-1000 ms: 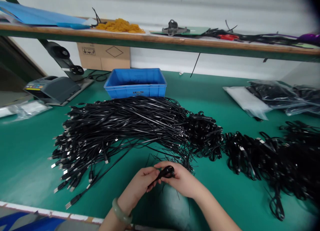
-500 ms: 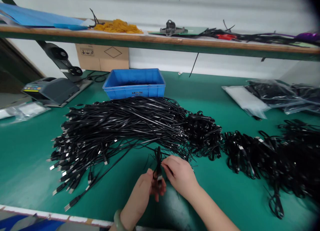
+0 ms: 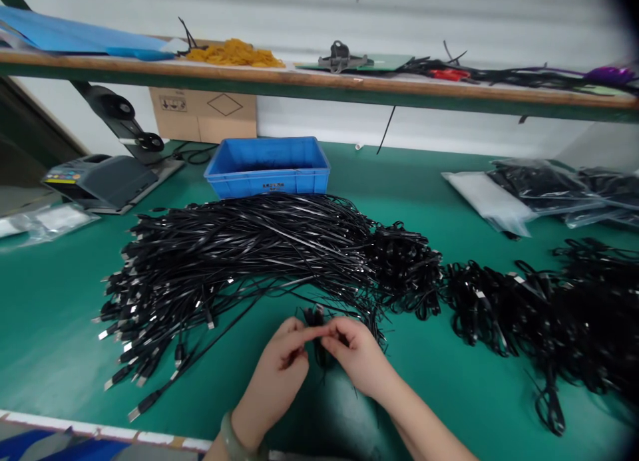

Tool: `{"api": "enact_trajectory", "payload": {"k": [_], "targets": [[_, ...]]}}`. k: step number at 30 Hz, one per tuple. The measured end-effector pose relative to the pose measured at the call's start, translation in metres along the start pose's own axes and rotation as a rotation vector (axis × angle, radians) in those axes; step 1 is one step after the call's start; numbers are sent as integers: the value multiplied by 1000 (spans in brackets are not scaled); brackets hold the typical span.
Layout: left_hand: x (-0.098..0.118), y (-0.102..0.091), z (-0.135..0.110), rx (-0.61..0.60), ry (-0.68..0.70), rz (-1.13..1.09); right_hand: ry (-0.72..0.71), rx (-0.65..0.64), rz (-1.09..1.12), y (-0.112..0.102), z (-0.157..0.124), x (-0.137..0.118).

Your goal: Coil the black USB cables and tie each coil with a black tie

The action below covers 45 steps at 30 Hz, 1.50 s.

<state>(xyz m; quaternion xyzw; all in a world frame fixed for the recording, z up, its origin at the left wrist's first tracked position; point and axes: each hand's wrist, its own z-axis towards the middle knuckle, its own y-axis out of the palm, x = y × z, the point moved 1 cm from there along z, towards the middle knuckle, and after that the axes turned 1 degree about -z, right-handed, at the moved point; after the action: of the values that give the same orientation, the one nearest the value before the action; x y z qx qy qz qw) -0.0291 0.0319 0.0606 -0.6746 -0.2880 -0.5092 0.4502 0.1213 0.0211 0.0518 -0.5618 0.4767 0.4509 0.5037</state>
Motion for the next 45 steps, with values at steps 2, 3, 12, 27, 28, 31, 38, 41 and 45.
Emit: {"api": "enact_trajectory", "payload": {"k": [2, 3, 12, 27, 28, 31, 38, 41, 45], "targets": [[-2, -5, 4, 84, 16, 108, 102, -81, 217, 3, -2, -3], [-3, -7, 6, 108, 19, 147, 146, -109, 317, 4, -3, -5], [-17, 22, 0, -213, -293, -630, -92, 64, 195, 4, -3, -5], [-30, -47, 30, 330, -114, 275, -429, 649, -900, -164, 71, -34], [-32, -52, 31, 350, -89, 303, -417, 621, -955, -174, 79, -32], [-33, -61, 34, 395, -21, 359, -410, 558, -991, -165, 86, -24], [-16, -56, 37, 407, 158, 468, -378, 270, -1034, -33, 77, 4], [-8, -50, 33, 365, 225, 542, -320, 230, -1056, -8, 81, 11], [8, -43, 25, 343, 374, 763, -325, 135, -1061, -7, 63, -6]]}}
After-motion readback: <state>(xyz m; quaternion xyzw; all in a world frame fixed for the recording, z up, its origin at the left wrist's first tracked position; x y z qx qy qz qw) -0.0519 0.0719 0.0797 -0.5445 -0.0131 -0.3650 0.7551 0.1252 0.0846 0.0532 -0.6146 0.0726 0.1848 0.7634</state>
